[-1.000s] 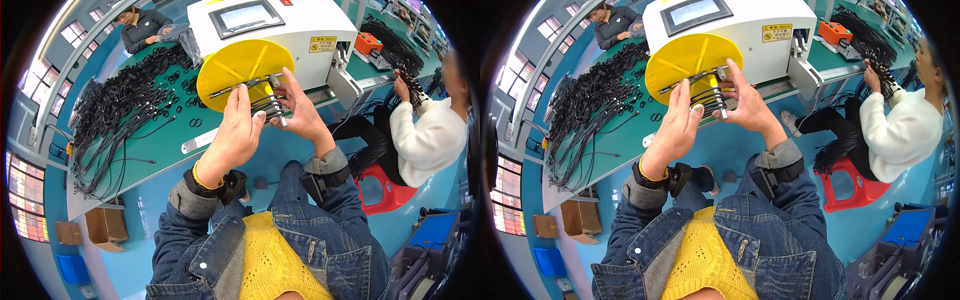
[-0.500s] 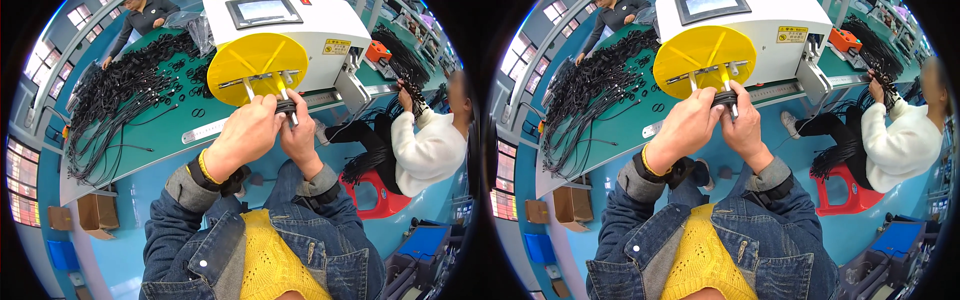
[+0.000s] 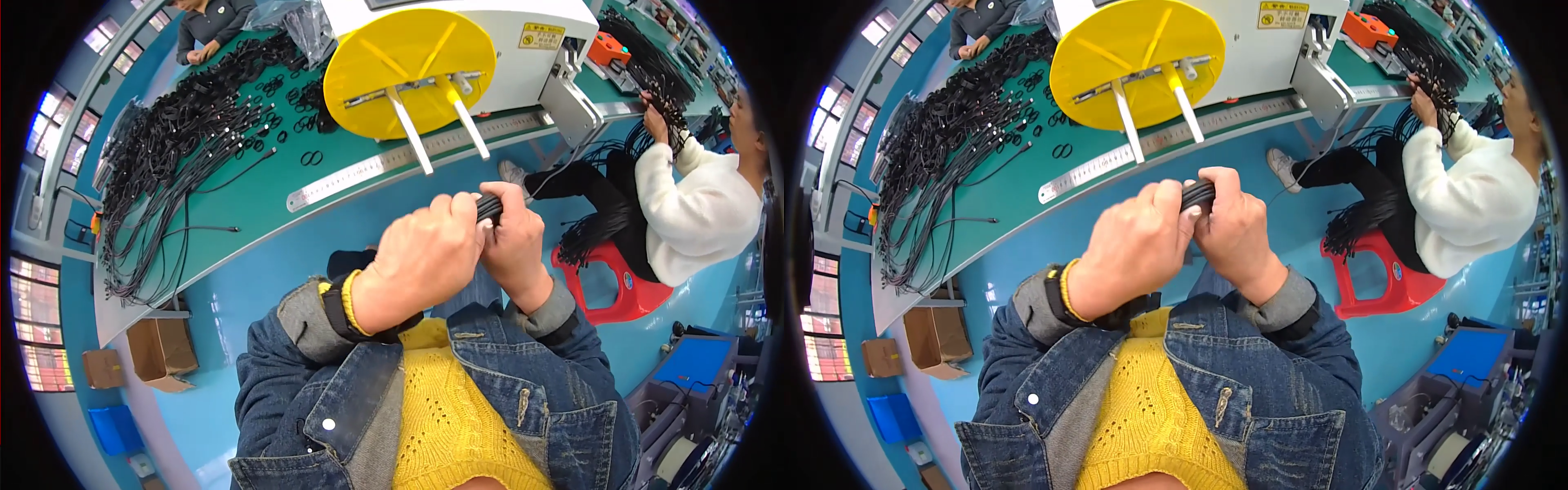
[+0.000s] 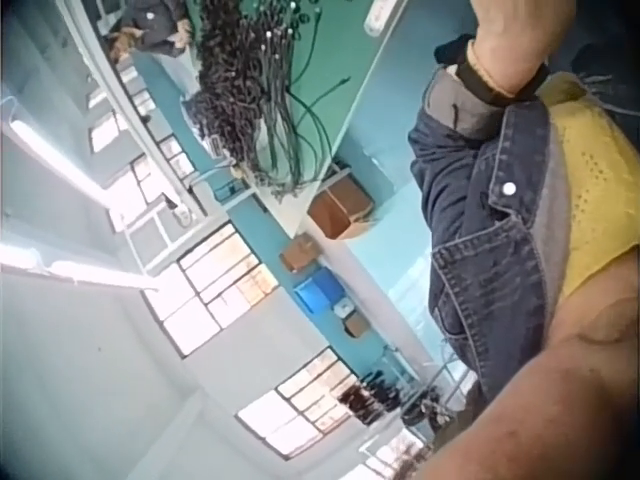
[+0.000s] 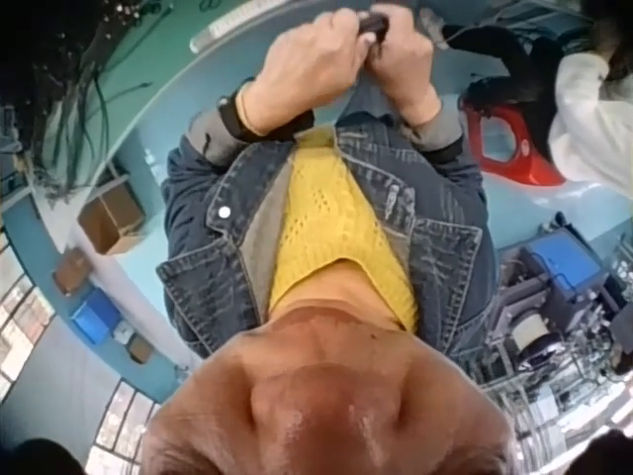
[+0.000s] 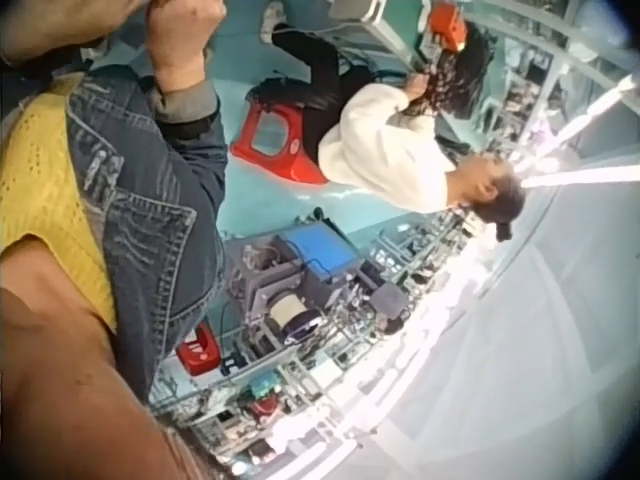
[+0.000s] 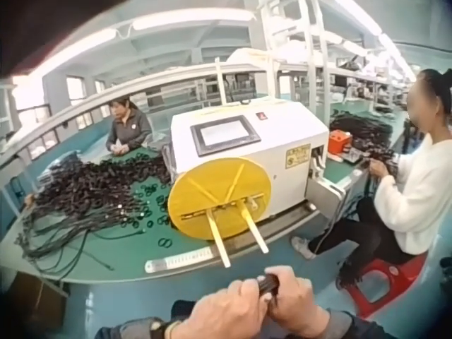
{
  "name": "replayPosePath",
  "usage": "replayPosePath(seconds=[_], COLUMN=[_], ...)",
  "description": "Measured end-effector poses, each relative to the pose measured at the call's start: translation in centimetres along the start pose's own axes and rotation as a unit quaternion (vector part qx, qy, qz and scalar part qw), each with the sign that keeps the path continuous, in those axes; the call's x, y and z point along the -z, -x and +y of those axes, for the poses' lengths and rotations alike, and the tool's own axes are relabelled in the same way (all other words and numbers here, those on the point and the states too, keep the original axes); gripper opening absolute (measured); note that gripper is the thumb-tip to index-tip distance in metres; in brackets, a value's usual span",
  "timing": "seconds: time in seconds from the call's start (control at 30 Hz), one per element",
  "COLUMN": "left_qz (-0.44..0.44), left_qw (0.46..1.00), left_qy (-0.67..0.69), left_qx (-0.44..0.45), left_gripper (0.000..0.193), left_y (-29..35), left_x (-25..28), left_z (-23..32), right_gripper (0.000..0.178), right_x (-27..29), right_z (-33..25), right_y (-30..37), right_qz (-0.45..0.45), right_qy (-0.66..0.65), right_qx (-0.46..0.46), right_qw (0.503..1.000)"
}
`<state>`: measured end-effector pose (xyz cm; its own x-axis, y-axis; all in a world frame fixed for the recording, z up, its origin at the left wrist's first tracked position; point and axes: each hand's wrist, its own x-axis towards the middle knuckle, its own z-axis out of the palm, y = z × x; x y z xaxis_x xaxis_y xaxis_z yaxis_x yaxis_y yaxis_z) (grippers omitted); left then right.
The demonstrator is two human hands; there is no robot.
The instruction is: The person picks up a cable, winds it around the bars of a machine, and removes the coiled cable. They then pick up a tie and wrap it around the coiled cable, repeating the process for several cables.
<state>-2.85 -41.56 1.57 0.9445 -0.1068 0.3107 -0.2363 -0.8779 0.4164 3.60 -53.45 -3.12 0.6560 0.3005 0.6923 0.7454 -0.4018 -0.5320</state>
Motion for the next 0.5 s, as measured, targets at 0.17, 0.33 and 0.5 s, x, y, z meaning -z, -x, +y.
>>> replayPosePath(seconds=[0.17, 0.33, 0.5], left_qz=[-0.204, -0.039, -0.16], left_qw=[0.954, 0.796, 0.629], left_qy=[0.182, 0.523, 0.675], left_qx=[0.125, 0.302, 0.351], left_gripper=[0.03, 0.042, 0.043], left_y=[1.9, 5.2, 6.7], left_x=[-0.4, -3.9, -2.9], left_z=[-3.7, -9.8, -9.3], right_gripper=[0.018, 0.018, 0.019], right_x=[-2.9, -6.8, -9.3], right_z=[2.4, 1.2, 0.4], right_y=[2.7, 3.0, 4.0], right_qz=[-0.193, -0.231, -0.273], right_qy=[0.009, -0.107, -0.143], right_qx=[-0.009, 0.027, 0.032], right_qw=[0.981, 0.967, 0.951])
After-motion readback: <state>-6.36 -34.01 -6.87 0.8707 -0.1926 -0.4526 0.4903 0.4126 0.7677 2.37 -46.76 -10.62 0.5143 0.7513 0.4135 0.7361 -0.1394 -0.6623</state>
